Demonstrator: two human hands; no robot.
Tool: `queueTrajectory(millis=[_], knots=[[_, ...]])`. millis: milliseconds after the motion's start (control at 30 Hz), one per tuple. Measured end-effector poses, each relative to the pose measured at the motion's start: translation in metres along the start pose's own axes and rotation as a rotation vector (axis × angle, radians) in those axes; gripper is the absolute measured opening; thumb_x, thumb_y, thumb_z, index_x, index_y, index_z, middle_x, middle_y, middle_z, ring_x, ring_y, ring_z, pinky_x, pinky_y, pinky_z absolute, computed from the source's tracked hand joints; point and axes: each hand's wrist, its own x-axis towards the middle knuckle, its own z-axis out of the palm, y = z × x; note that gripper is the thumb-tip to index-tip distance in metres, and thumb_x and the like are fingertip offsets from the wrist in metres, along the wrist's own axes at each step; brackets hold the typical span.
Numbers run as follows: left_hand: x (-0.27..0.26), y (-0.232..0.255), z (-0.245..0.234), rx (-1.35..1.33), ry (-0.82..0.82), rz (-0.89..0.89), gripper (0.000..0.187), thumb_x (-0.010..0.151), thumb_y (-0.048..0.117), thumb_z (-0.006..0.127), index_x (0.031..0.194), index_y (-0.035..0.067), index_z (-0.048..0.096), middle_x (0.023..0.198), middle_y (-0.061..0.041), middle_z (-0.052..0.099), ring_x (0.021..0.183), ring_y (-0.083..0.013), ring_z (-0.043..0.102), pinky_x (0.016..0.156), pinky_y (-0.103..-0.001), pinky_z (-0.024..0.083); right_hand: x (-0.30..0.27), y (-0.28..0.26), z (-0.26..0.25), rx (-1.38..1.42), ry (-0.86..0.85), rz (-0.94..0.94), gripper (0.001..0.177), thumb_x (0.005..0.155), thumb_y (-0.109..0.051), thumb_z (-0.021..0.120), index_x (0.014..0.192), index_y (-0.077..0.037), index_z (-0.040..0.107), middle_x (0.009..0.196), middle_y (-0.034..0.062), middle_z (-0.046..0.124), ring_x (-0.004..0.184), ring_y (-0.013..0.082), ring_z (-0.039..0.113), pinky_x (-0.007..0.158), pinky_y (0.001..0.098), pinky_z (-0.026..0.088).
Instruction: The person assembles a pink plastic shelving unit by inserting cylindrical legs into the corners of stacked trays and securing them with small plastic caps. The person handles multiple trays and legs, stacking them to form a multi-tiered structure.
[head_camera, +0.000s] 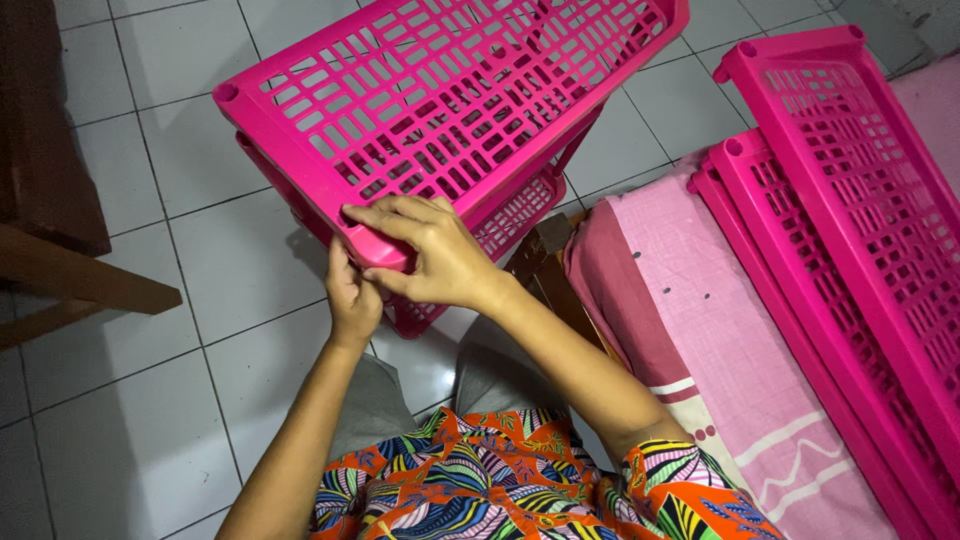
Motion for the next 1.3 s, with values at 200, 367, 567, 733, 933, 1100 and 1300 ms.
queueTrajectory(millis=[200, 367, 567, 733, 933, 1100, 1300], knots=[[0.003, -0.004, -0.01, -0.282, 0.111, -0.021, 0.038, 0.099, 0.003, 0.074, 0.133, -0.007, 0.06, 0.121, -0.009, 0.068, 0.111, -0.0137, 0.066, 0.102, -0.028, 0.055, -0.001, 0.002, 0.0, -0.023, -0.035, -0.017, 0.075, 0.078, -0.027, 0.085, 0.147, -0.019, 0.058, 0.125, 0.0107, 0.069, 0.123, 0.0277, 0.064, 0.106, 0.0422, 0.042], [0.006, -0.006, -0.008, -0.365, 0.203, -0.18, 0.031, 0.097, 0.003, 0.076, 0.125, -0.004, 0.065, 0.111, -0.009, 0.071, 0.098, -0.013, 0.068, 0.086, -0.026, 0.056, -0.003, 0.003, -0.001, -0.011, -0.041, -0.012, 0.075, 0.081, -0.032, 0.086, 0.149, -0.02, 0.057, 0.13, 0.0109, 0.068, 0.124, 0.0277, 0.063, 0.107, 0.0423, 0.041], [0.01, -0.008, -0.01, -0.412, 0.166, -0.182, 0.031, 0.095, 0.002, 0.074, 0.124, 0.003, 0.064, 0.115, -0.006, 0.07, 0.105, -0.0124, 0.069, 0.095, -0.027, 0.058, -0.006, 0.006, 0.001, -0.015, -0.079, -0.016, 0.076, 0.08, -0.032, 0.085, 0.149, -0.02, 0.056, 0.129, 0.0098, 0.068, 0.12, 0.0267, 0.064, 0.105, 0.0419, 0.041], [0.015, -0.006, -0.025, -0.47, 0.033, -0.227, 0.039, 0.093, -0.005, 0.075, 0.128, 0.005, 0.061, 0.12, -0.007, 0.068, 0.11, -0.0152, 0.068, 0.1, -0.03, 0.056, -0.01, 0.004, 0.001, -0.036, -0.052, -0.042, 0.074, 0.083, -0.035, 0.085, 0.149, -0.019, 0.056, 0.13, 0.0096, 0.067, 0.119, 0.0252, 0.064, 0.104, 0.0403, 0.041], [0.017, -0.001, -0.042, -0.537, -0.158, -0.287, 0.038, 0.095, -0.006, 0.068, 0.131, 0.005, 0.063, 0.122, -0.007, 0.068, 0.116, -0.0164, 0.066, 0.108, -0.033, 0.054, -0.016, 0.001, -0.004, -0.066, -0.061, -0.064, 0.079, 0.081, -0.038, 0.087, 0.15, -0.018, 0.054, 0.131, 0.0076, 0.064, 0.117, 0.0254, 0.062, 0.1, 0.0402, 0.041], [0.02, 0.0, -0.037, -0.507, -0.177, -0.291, 0.033, 0.096, -0.005, 0.069, 0.128, 0.003, 0.064, 0.123, -0.008, 0.068, 0.116, -0.0169, 0.065, 0.109, -0.033, 0.052, -0.019, -0.001, -0.005, -0.111, -0.033, -0.087, 0.08, 0.076, -0.037, 0.088, 0.147, -0.018, 0.056, 0.139, 0.008, 0.062, 0.118, 0.0255, 0.062, 0.1, 0.0395, 0.042], [0.026, -0.01, -0.068, -0.522, -0.247, -0.419, 0.04, 0.085, -0.004, 0.067, 0.123, 0.004, 0.065, 0.121, -0.009, 0.07, 0.118, -0.0166, 0.068, 0.109, -0.035, 0.055, -0.016, -0.001, -0.009, -0.078, -0.036, -0.088, 0.07, 0.081, -0.039, 0.086, 0.141, -0.014, 0.061, 0.141, 0.0085, 0.061, 0.123, 0.0265, 0.064, 0.101, 0.0395, 0.045]])
